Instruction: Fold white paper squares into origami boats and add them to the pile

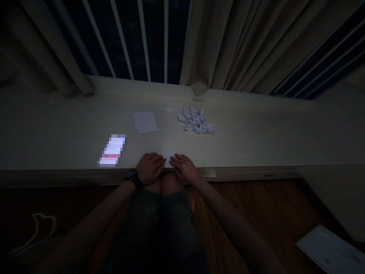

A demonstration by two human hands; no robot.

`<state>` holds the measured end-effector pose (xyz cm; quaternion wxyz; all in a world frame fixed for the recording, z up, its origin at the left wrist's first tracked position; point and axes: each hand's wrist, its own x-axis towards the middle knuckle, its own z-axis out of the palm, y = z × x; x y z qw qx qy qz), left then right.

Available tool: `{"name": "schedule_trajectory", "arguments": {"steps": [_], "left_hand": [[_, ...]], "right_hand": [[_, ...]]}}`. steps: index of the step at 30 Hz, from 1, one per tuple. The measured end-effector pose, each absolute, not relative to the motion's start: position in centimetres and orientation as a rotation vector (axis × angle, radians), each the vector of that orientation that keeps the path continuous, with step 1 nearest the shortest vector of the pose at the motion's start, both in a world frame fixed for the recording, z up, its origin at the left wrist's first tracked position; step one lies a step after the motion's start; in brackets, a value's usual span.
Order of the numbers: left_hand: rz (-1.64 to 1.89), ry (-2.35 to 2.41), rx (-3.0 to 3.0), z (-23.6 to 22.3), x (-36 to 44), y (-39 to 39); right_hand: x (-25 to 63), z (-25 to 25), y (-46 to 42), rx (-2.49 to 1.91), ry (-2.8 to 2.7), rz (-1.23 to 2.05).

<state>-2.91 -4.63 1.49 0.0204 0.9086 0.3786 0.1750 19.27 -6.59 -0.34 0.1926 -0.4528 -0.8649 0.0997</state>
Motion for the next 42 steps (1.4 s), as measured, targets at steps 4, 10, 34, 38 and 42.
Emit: {"name": "schedule_trajectory", "arguments": {"steps": [4,10,34,38,42], "left_hand": [[0.613,1.073,2.799,0.7,-3.4,-4.1],[0.661,1.019,2.727,-0.4,-3.9,-3.9],[0.706,0.919,2.685,-1.0,-3.5,-4.4],[0.734,0.930,2.683,-1.1,-3.4,-4.5],[0.726,0.941,2.692,-0.8,-3.3,-4.5]], "right_hand": [[19.4,-0.6,-6.0,-1.238,-2.315,0.338],[19.4,-0.4,-3.9,-1.388,-2.058,0.514],[17.2,-0.1,-0.4,-1.869,-1.931,0.549],[16.8,0.5,-0.7,-1.921,-1.917,0.542],[16.4,0.8,-1.1,-1.950,-1.895,0.528]]}}
